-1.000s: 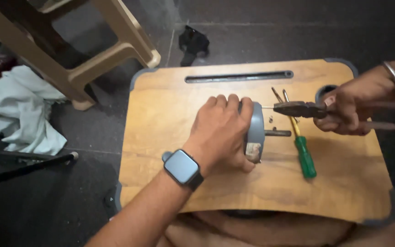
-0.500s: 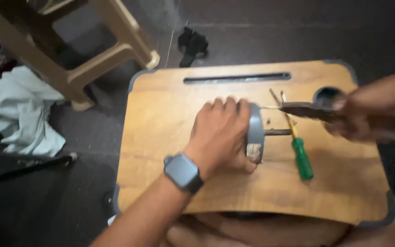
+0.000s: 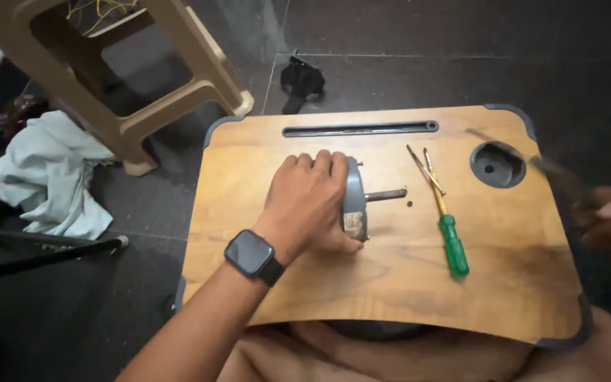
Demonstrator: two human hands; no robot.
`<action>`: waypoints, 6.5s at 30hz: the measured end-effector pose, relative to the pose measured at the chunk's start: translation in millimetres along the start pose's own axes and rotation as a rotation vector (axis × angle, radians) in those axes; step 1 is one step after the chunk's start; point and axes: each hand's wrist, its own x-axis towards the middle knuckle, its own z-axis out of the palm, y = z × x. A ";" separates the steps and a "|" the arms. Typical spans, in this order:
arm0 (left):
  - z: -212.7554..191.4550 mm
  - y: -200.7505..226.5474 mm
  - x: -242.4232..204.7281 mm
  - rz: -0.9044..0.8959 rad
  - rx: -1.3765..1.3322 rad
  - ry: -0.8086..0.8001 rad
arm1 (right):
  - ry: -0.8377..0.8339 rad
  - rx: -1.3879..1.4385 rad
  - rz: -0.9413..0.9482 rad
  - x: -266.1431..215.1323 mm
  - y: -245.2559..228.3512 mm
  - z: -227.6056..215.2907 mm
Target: Disassembling a small electric motor using a screwdriver and pliers on a wooden lap desk.
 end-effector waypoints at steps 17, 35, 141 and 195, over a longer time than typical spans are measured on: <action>-1.7 -5.4 -3.3 0.080 -0.065 0.032 | -0.004 -0.116 0.140 28.6 -253.8 -6.2; -6.3 -9.6 -8.0 0.137 -0.062 0.018 | 0.277 0.274 -0.016 -71.6 -197.9 33.8; -9.0 24.0 -34.2 -0.035 -0.080 -0.067 | 0.479 -0.773 -0.287 -62.0 -382.4 -7.6; -8.9 18.8 -20.9 -0.033 -0.104 -0.119 | 0.806 -0.780 -0.537 -22.7 -351.1 -20.3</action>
